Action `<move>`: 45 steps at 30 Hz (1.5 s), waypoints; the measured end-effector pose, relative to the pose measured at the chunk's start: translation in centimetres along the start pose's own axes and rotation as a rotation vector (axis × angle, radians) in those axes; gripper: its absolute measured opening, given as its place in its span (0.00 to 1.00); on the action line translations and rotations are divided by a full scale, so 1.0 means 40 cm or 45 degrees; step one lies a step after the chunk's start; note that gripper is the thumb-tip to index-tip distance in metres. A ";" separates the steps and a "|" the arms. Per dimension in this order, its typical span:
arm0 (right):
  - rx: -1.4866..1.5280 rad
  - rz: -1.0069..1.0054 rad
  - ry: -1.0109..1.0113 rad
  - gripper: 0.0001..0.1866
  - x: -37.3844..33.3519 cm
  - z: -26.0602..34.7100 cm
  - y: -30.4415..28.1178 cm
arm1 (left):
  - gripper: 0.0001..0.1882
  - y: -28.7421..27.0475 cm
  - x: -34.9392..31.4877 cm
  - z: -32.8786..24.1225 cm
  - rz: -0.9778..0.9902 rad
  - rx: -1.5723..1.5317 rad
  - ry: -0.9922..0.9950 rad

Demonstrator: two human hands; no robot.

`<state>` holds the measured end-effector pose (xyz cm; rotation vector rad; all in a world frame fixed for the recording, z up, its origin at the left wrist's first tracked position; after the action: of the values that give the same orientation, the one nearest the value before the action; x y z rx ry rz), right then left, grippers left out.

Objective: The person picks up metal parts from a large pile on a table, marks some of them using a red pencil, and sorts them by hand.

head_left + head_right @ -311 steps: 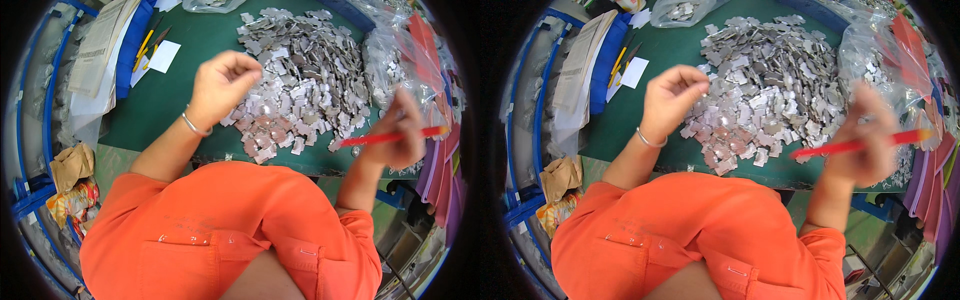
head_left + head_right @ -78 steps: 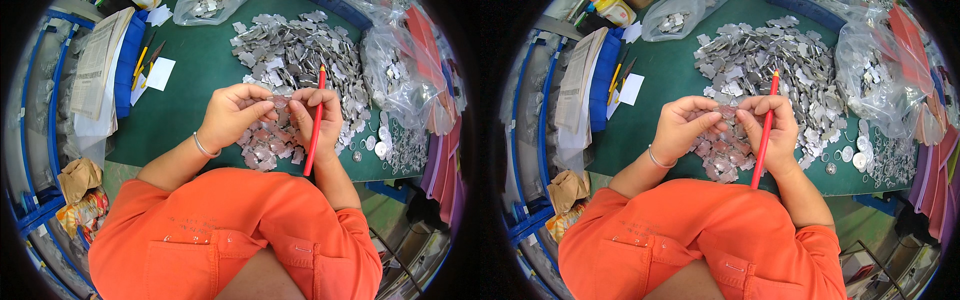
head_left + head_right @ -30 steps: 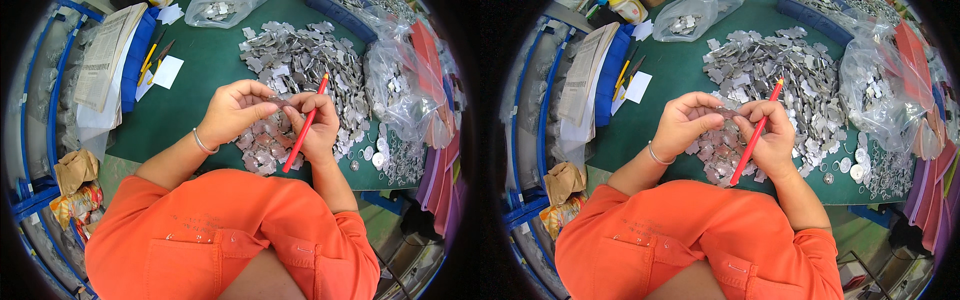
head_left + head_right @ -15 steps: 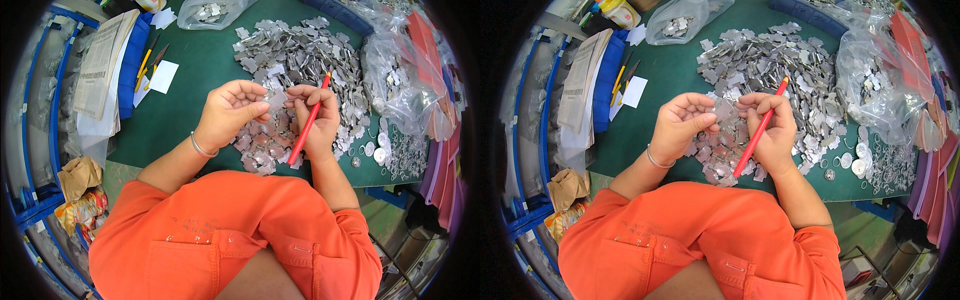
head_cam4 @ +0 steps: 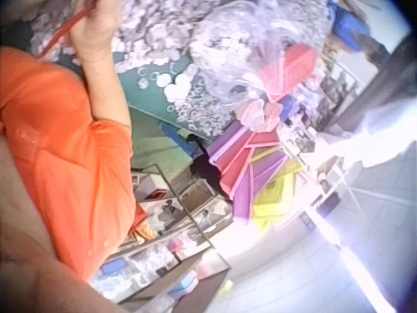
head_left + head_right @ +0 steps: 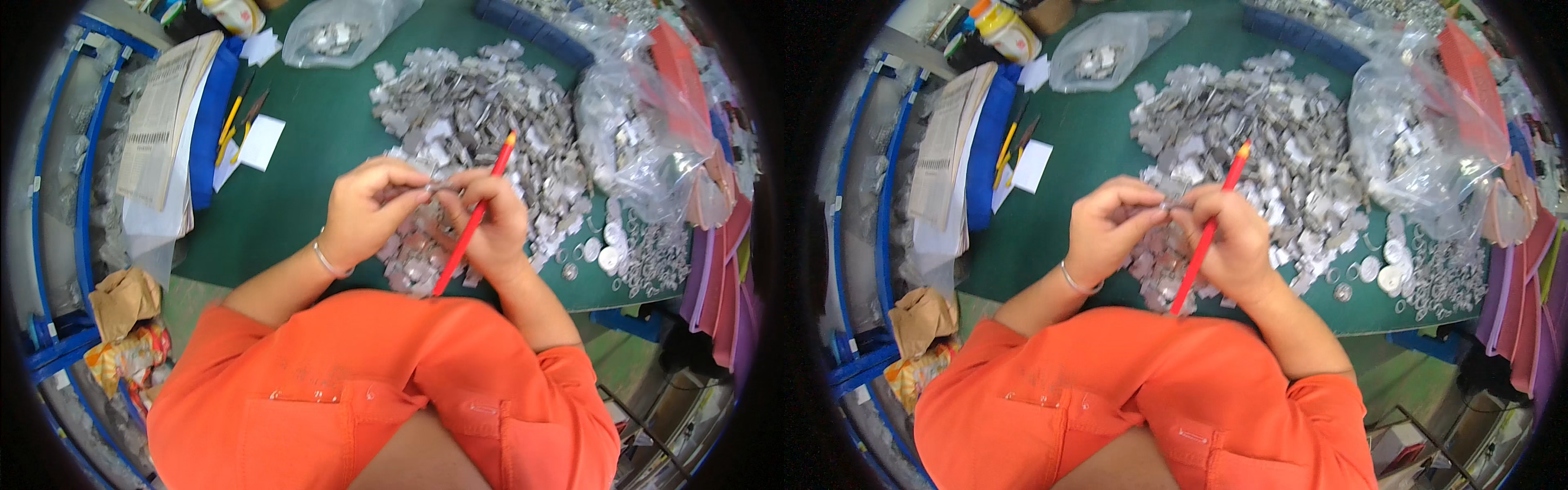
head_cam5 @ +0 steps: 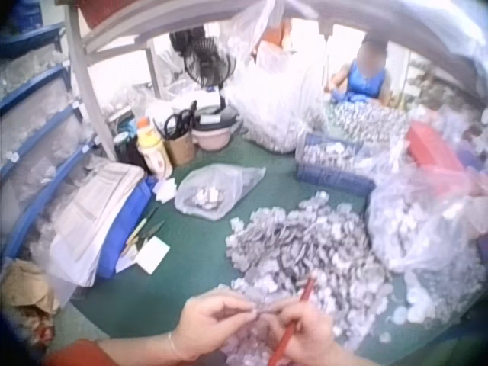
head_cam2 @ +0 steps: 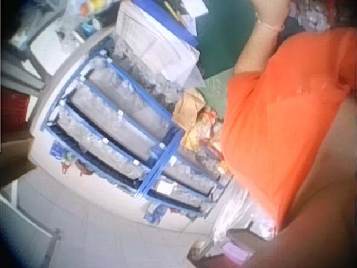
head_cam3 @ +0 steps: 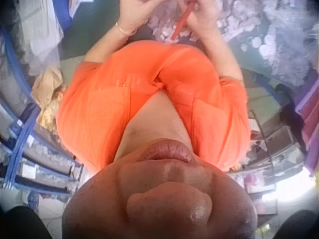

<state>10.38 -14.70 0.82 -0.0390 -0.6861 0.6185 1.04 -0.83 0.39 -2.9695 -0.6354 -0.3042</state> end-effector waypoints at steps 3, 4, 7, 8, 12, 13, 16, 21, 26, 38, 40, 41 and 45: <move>-0.160 0.155 0.233 0.13 0.059 0.003 -0.026 | 0.08 -0.003 0.003 -0.006 -0.008 -0.082 -0.134; 0.058 0.142 0.439 0.12 0.104 -0.013 -0.036 | 0.08 -0.010 0.015 -0.009 -0.023 -0.104 -0.137; 0.446 -0.196 0.477 0.09 0.273 -0.111 -0.111 | 0.07 -0.033 0.011 0.000 -0.080 -0.156 -0.205; 0.322 -0.369 0.546 0.09 0.327 -0.123 -0.140 | 0.07 -0.043 0.011 -0.003 -0.093 -0.134 -0.223; 0.601 -0.485 0.485 0.08 0.330 -0.166 -0.191 | 0.06 -0.110 0.009 0.008 -0.157 0.194 -0.281; 0.564 -0.433 0.489 0.08 0.303 -0.147 -0.185 | 0.06 -0.130 0.018 0.018 -0.128 0.352 -0.249; 0.377 -0.257 0.577 0.07 0.214 -0.087 -0.136 | 0.09 -0.173 0.015 0.034 0.042 0.753 -0.221; 0.346 -0.023 0.661 0.06 0.095 -0.016 -0.071 | 0.19 -0.139 0.017 0.056 0.175 0.960 -0.196; 0.536 0.104 0.729 0.08 0.037 0.015 -0.011 | 0.13 -0.131 0.045 0.057 0.148 0.612 -0.410; 0.286 0.004 0.011 0.15 -0.004 -0.016 0.011 | 0.15 -0.028 0.015 -0.004 0.030 -0.151 -0.158; 0.225 -0.059 -0.067 0.15 0.003 -0.004 0.005 | 0.13 -0.023 0.011 -0.003 0.021 -0.273 -0.262; 0.200 -0.080 -0.098 0.15 0.000 -0.005 0.003 | 0.13 -0.022 0.008 -0.002 0.016 -0.334 -0.316; -0.015 0.036 -0.329 0.16 0.003 -0.010 0.005 | 0.10 -0.010 0.006 -0.008 0.053 -0.496 -0.563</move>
<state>10.58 -14.39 0.54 0.0208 -0.9409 0.6531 1.05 -0.43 0.76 -3.4534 -0.6072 0.2776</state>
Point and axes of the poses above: each hand's wrist, its own x-axis towards the middle knuckle, its own y-axis out of the palm, z = x × y, the point moved 2 cm from there along x, towards the middle knuckle
